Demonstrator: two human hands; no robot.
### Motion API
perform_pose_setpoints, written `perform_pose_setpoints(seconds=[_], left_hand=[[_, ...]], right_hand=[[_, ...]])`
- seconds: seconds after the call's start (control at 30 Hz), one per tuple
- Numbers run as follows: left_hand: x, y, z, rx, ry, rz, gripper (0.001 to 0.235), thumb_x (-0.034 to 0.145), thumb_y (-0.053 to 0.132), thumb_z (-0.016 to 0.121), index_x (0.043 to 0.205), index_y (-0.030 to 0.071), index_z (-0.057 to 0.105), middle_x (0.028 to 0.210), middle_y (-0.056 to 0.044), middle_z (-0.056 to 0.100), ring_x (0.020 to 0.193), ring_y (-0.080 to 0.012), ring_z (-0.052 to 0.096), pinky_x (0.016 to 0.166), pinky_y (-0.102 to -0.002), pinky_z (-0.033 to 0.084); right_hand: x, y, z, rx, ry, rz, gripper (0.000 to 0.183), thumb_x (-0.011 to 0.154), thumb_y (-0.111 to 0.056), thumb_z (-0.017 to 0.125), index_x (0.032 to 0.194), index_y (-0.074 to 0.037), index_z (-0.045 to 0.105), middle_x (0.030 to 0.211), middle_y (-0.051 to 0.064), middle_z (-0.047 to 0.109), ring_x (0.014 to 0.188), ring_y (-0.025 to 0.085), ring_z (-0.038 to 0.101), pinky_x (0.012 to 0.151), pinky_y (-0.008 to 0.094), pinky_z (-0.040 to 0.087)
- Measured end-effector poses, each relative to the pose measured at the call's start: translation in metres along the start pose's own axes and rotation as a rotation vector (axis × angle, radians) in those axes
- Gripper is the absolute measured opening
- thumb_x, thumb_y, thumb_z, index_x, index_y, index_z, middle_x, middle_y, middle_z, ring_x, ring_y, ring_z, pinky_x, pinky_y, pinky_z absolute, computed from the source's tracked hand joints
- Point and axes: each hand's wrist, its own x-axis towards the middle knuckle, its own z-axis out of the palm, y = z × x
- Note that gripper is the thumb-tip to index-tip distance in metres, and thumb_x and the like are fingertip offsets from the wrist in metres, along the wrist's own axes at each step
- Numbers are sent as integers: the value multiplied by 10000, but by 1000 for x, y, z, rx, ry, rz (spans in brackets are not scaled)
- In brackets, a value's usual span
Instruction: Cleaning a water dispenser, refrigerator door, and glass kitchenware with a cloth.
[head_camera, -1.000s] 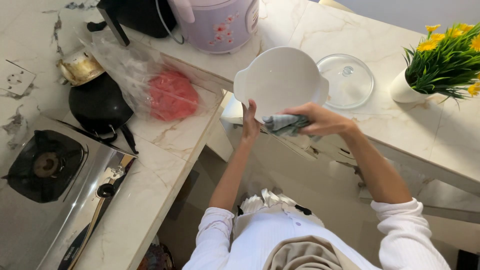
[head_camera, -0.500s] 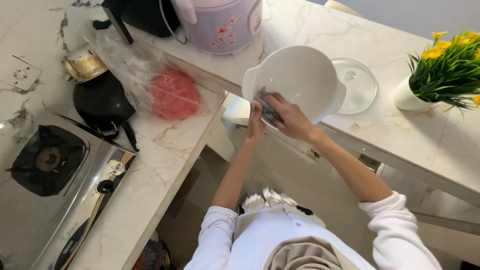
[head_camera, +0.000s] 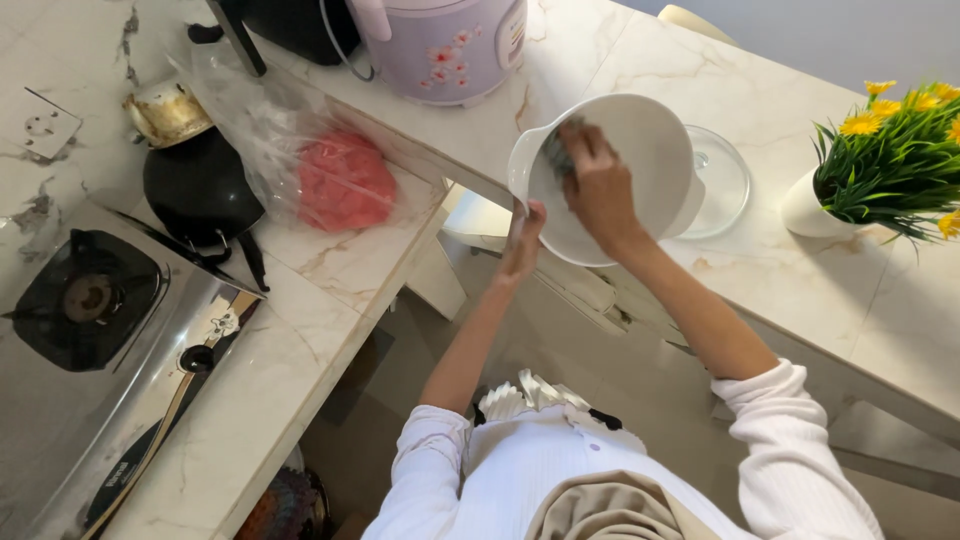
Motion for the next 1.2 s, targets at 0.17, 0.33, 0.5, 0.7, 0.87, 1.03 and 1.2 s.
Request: perform_pose_setpoints(seconds=[0.17, 0.33, 0.5, 0.7, 0.87, 1.03, 1.2], left_hand=[[0, 4, -18, 208, -8, 56, 800, 1069, 650, 491, 1515, -2, 362, 1046, -23, 457, 959, -125, 437, 875, -286, 432], [-14, 80, 15, 277, 17, 44, 881, 1036, 678, 469, 1598, 36, 247, 1225, -40, 520, 1076, -120, 468, 986, -267, 422], [-7, 103, 40, 245, 109, -169, 916, 893, 667, 382, 1584, 118, 134, 1290, -52, 541, 1040, -195, 612, 689, -354, 503], [6, 81, 33, 406, -2, 56, 930, 1088, 753, 384, 1697, 75, 198, 1576, -207, 465, 1402, -309, 474, 1160, -364, 403], [31, 117, 53, 108, 68, -50, 1079, 891, 815, 442, 1627, 89, 132, 1509, -210, 431, 1329, -363, 545, 910, -416, 612], [72, 89, 67, 61, 153, -55, 1104, 847, 835, 457, 1632, 167, 61, 1574, -191, 325, 1388, -380, 447, 853, -511, 626], [98, 89, 65, 43, 182, -244, 1139, 742, 854, 454, 1608, 248, 29, 1614, -121, 179, 1411, -351, 335, 675, -634, 583]], right_hand=[[-30, 9, -19, 186, -564, -130, 573, 708, 51, 689, 1246, -146, 695, 1277, 49, 664, 1060, 339, 676, 890, 464, 554], [-13, 53, -93, -171, -919, -156, 485, 704, 11, 722, 1131, -218, 760, 1178, -20, 722, 1104, 233, 679, 959, 389, 542], [6, 48, -74, -431, -439, -312, 274, 955, -86, 689, 1175, -228, 770, 1256, 32, 703, 1150, 229, 662, 951, 390, 540], [55, 63, -38, -584, 40, -1305, 223, 940, -225, 670, 1114, -152, 789, 1318, -42, 644, 1341, 199, 584, 1173, 359, 468], [35, 105, -13, -807, 32, -747, 279, 915, -172, 687, 1181, -225, 752, 1362, -17, 667, 1323, 192, 612, 1223, 386, 416], [35, 60, -15, -485, -546, -43, 527, 842, -147, 629, 1361, -236, 651, 1234, 121, 680, 1077, 307, 674, 988, 447, 516], [56, 71, -6, 96, -759, 196, 490, 933, -242, 662, 1414, -220, 570, 1245, 109, 677, 986, 321, 697, 895, 441, 545]])
